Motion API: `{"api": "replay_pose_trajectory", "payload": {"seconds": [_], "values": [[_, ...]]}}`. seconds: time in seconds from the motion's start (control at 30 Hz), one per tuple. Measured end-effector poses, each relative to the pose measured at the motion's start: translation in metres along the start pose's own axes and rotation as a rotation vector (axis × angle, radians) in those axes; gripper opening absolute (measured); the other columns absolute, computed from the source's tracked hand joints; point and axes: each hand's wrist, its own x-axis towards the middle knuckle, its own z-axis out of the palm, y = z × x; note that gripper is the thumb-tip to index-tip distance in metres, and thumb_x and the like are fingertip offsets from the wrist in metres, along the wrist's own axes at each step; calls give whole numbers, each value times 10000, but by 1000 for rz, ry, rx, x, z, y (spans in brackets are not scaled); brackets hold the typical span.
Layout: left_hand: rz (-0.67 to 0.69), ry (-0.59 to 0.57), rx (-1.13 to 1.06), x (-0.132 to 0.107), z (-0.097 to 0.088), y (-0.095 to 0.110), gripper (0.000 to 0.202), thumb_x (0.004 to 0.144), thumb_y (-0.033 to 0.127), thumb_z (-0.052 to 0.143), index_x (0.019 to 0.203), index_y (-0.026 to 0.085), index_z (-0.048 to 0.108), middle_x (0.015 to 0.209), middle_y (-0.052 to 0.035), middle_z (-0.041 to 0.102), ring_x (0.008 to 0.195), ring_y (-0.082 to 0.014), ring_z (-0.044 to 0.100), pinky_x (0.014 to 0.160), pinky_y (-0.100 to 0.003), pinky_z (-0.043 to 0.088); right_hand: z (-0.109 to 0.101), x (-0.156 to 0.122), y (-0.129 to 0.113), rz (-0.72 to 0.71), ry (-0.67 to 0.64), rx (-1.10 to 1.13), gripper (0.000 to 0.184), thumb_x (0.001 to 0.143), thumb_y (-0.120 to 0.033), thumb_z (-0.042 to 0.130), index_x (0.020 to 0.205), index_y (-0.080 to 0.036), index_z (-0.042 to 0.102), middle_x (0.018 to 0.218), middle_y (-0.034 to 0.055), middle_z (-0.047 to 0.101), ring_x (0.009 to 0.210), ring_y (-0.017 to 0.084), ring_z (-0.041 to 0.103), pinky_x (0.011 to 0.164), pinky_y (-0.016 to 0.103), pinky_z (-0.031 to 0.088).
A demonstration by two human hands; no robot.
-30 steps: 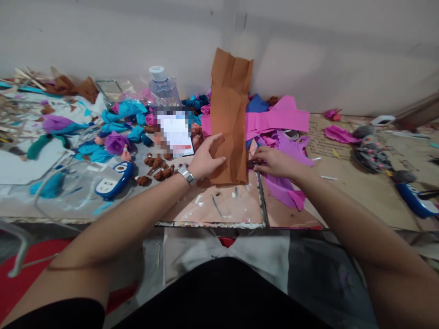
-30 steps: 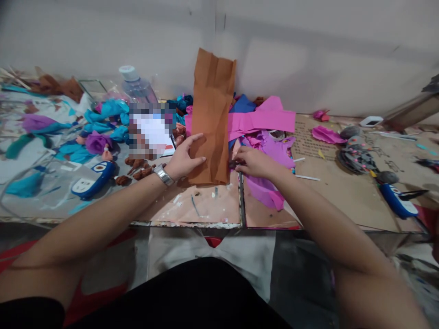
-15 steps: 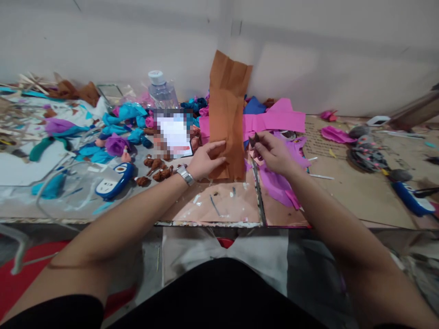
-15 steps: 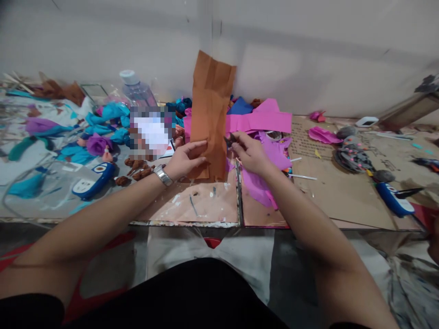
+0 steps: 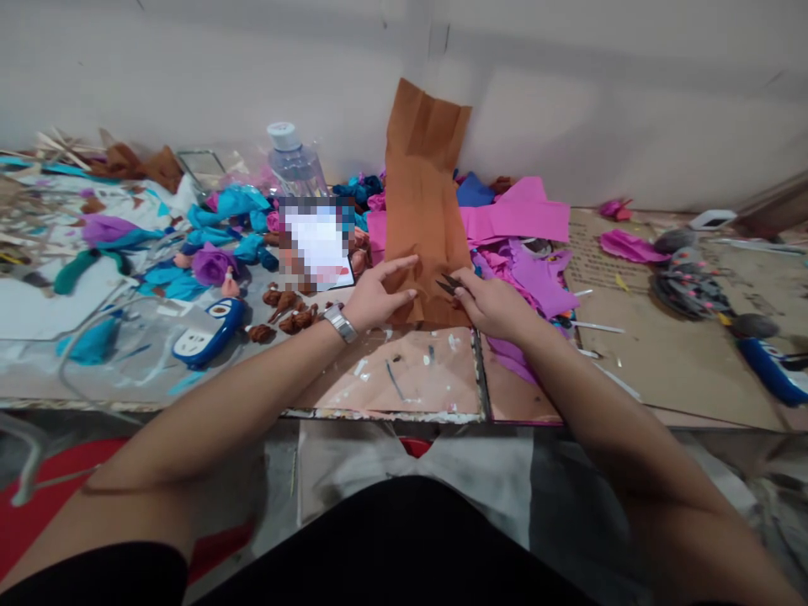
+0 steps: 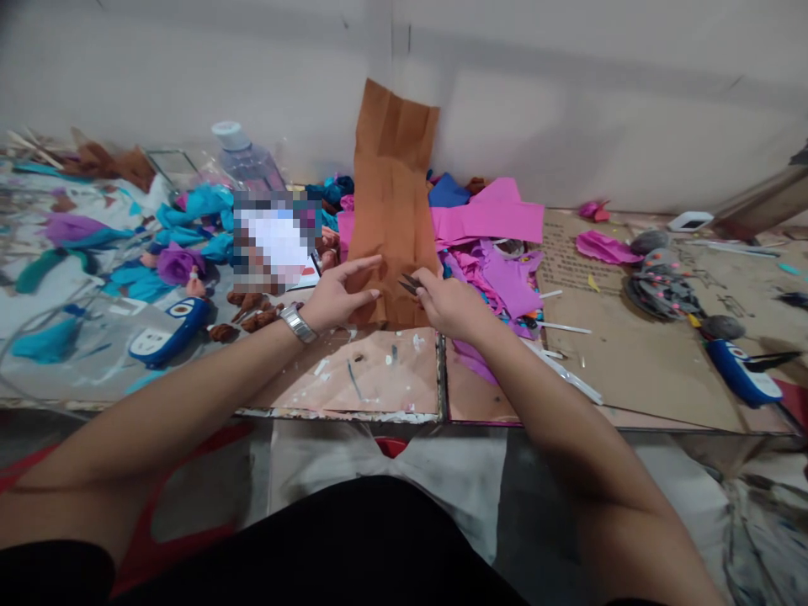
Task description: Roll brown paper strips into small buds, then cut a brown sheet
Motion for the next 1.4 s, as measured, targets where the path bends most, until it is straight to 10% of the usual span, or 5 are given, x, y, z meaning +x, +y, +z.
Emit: {"api": "replay_pose_trajectory", "payload": {"seconds": [0.4, 0.63, 0.83, 1.1, 1.4], "values": [[-114, -19, -211, -4, 5, 1, 721, 760, 281, 859, 1436, 171, 637, 1549, -148, 584, 1477, -308, 532, 1302, -511, 370, 16, -16, -21, 174, -122, 1122, 451, 976, -683, 549, 1006, -245, 650, 647, -45, 435, 482, 104, 311, 464, 249, 250], [-57, -23, -171, -7, 6, 5, 816, 748, 244, 854, 1509, 198, 562, 1634, -144, 484, 1555, -314, 422, 1334, -494, 313, 22, -23, -43, 366, -299, 1598, 354, 987, -558, 597, 965, -209, 651, 698, -49, 376, 512, 87, 231, 453, 230, 193], [6, 49, -158, -3, 4, 0, 829, 784, 293, 844, 1540, 217, 513, 1666, -133, 441, 1573, -312, 390, 1348, -497, 262, 40, -21, -37, 362, -161, 1621, 351, 952, -551, 671, 1084, -228, 627, 762, -14, 583, 592, 105, 488, 485, 200, 300], [23, 134, -98, -1, -2, 0, 874, 795, 449, 873, 1551, 227, 495, 1649, -138, 462, 1557, -327, 412, 1327, -490, 303, 33, -24, -41, 428, -323, 1756, 350, 1019, -598, 543, 1021, -248, 543, 606, -110, 382, 373, 46, 154, 365, 198, 129], [88, 82, -126, 2, -2, -15, 950, 792, 528, 870, 1587, 247, 433, 1694, -148, 389, 1592, -324, 349, 1327, -497, 304, 42, -29, -44, 330, -401, 1771, 412, 998, -629, 593, 1081, -229, 544, 662, -114, 380, 399, 27, 212, 400, 174, 225]]}}
